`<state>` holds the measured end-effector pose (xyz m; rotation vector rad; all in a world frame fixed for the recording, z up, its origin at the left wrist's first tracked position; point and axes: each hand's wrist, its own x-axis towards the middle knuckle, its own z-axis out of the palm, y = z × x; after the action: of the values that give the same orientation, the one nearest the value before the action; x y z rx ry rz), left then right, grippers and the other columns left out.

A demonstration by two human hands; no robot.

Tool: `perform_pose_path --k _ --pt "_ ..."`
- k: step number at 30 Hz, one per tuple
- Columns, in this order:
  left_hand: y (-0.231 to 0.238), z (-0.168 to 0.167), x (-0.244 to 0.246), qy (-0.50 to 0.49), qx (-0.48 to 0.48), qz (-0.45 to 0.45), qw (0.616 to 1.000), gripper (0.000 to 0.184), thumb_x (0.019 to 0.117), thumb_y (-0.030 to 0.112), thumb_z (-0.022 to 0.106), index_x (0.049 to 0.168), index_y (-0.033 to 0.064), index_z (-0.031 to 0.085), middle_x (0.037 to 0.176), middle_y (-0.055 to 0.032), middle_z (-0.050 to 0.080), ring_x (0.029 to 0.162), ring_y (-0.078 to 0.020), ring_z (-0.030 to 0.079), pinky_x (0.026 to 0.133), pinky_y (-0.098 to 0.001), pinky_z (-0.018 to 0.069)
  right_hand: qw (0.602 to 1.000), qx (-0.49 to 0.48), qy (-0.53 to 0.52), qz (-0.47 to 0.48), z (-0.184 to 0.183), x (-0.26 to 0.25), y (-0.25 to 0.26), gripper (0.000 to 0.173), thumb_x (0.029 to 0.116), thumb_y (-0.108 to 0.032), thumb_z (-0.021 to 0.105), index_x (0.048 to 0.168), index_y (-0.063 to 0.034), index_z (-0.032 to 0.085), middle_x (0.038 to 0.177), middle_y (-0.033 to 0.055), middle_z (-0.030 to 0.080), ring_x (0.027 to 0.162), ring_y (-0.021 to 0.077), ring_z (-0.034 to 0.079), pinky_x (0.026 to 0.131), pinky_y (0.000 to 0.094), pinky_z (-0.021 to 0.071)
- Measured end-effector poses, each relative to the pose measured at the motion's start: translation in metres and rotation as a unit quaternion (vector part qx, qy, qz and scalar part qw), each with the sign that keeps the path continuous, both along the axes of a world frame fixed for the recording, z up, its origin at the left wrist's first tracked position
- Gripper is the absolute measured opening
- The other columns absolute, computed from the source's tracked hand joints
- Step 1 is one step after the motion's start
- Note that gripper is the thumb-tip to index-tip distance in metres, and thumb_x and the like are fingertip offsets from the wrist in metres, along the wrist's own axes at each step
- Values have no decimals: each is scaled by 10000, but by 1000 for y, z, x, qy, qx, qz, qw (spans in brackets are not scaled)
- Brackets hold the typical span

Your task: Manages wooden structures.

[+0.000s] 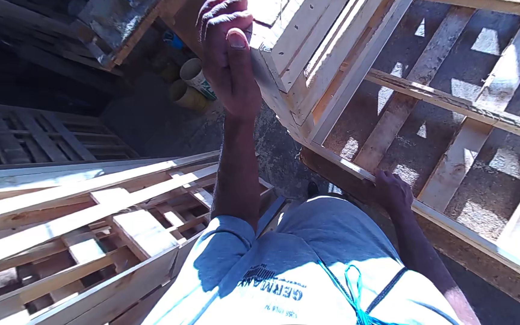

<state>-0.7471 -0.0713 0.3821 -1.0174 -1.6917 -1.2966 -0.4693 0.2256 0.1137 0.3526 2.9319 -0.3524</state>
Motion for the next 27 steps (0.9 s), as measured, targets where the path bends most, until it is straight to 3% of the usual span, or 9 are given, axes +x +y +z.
perform_pose_path --k 11,27 --pt "0 0 0 5 3 -6 1000 404 1096 175 374 1042 -11 729 1147 -171 708 1208 -254 617 1063 -447 471 1000 3 -19 -9 0 -2 0 516 945 -557 611 1155 -90 669 1069 176 710 1012 405 694 741 580 555" --pt "-2 -1 -2 2 -5 0 1000 425 1100 209 369 1054 -16 727 1185 -193 706 1255 -295 605 1112 -493 438 1000 2 -24 -13 2 -2 -1 543 945 -569 611 1157 -72 667 1090 189 710 1026 414 692 752 589 552"
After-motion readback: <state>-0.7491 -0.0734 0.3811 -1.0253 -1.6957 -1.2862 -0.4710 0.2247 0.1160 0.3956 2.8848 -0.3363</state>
